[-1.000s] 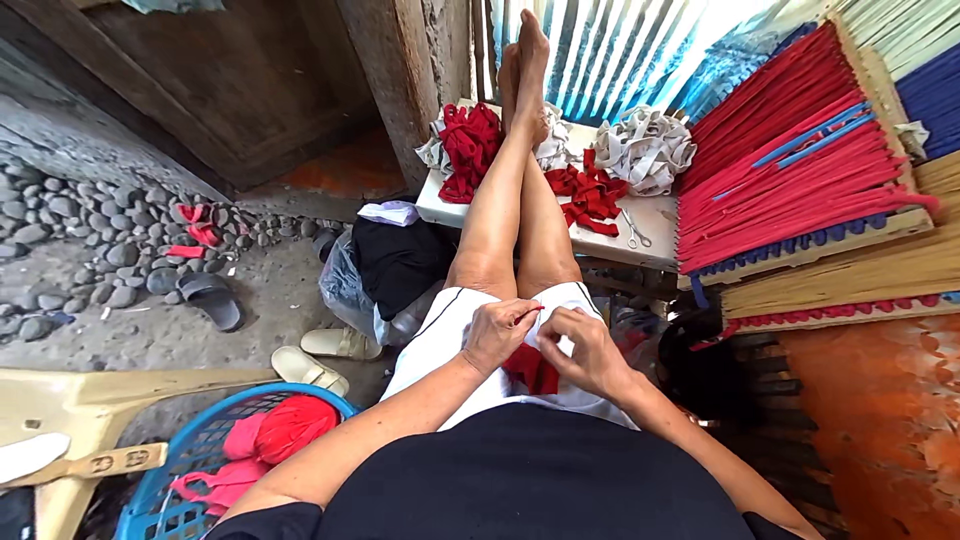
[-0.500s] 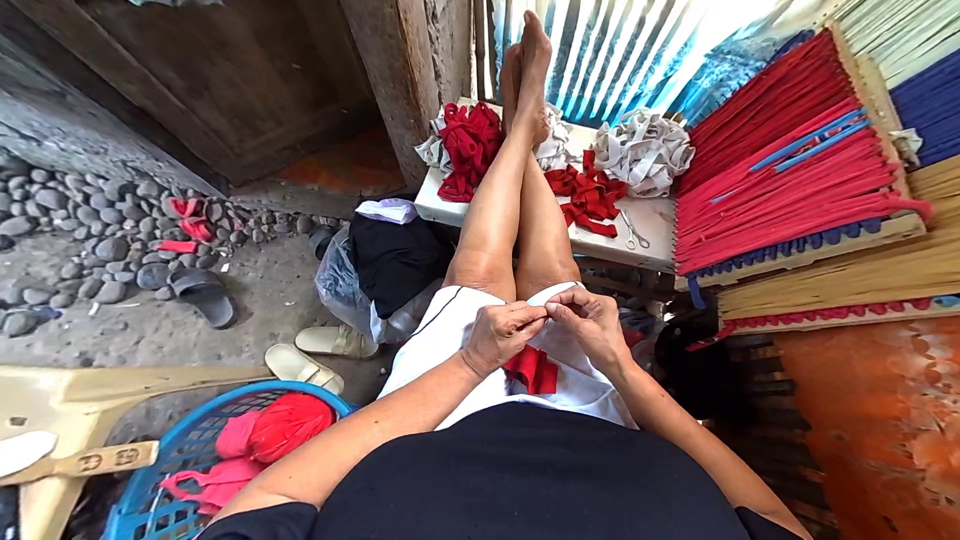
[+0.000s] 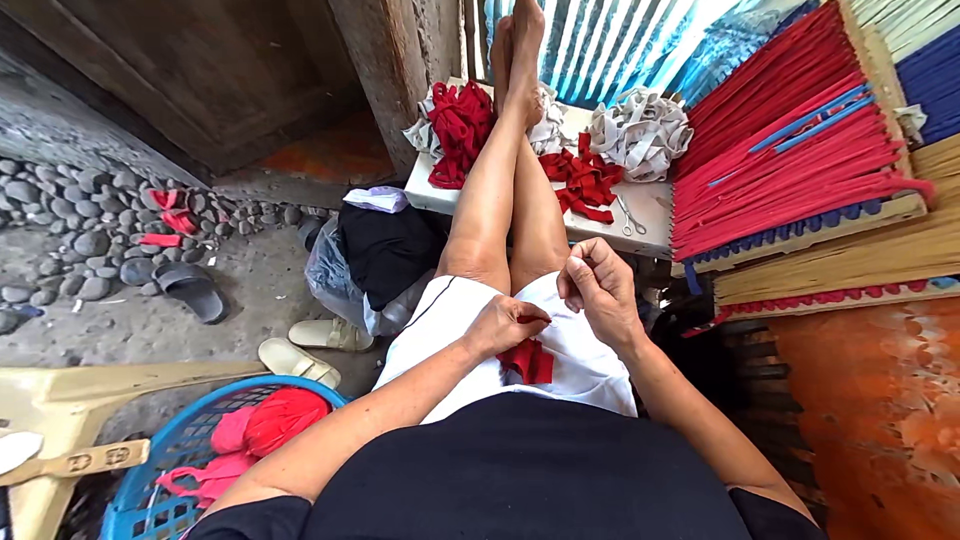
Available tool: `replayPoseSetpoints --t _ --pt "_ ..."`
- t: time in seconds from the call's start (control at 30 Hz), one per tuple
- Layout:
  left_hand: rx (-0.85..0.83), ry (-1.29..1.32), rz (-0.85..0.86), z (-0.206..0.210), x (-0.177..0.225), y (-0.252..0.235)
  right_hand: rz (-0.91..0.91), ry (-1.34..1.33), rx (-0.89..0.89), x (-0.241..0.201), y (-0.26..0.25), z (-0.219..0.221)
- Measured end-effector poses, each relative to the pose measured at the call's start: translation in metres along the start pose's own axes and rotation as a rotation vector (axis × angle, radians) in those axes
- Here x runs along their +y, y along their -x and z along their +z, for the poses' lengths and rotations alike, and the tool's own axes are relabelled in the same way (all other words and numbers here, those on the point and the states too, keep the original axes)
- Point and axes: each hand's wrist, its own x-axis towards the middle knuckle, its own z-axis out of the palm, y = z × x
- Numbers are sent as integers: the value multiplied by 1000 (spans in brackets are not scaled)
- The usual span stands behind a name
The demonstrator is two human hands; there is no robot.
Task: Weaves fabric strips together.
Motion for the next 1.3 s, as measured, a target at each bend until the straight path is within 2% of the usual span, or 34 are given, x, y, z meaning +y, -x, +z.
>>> replayPoseSetpoints --t 0.17,0.3,0.47,0.53,0.6,0.67,0.73,0.87,0.93,1.07,1.1,1.17,1.23,1.3 --pt "-24 -134 -115 -1 6 -2 -161 193 -54 -16 -3 6" --pt "-5 -223 -41 0 2 -3 -280 334 -61 -27 -2 11" --pt "22 -198 -68 -2 -3 0 -456 476 7 -32 0 5" --pt "32 -220 -64 -2 -6 3 -467 538 65 -27 -1 -6" --pt "48 -190 12 -4 -6 6 -446 574 115 -19 -4 -21" --pt "23 -75 131 -4 -3 8 -388 565 154 -10 -7 -38" --pt "-29 96 166 -2 7 11 -272 440 179 -1 -10 -52" --pt "-206 287 8 6 32 16 -52 169 72 24 -22 -61" --pt "-186 320 -32 9 36 18 52 115 -2 32 -33 -58" --pt "-23 378 -68 10 39 19 301 -40 -66 58 -61 -61" --pt "16 373 -99 9 40 20 339 50 -87 69 -70 -67" --pt "74 369 -150 5 41 22 379 440 -101 91 -91 -87" --pt "107 407 -202 1 43 24 433 782 -50 111 -111 -114" --pt "127 460 -241 0 47 25 527 994 53 127 -126 -140"
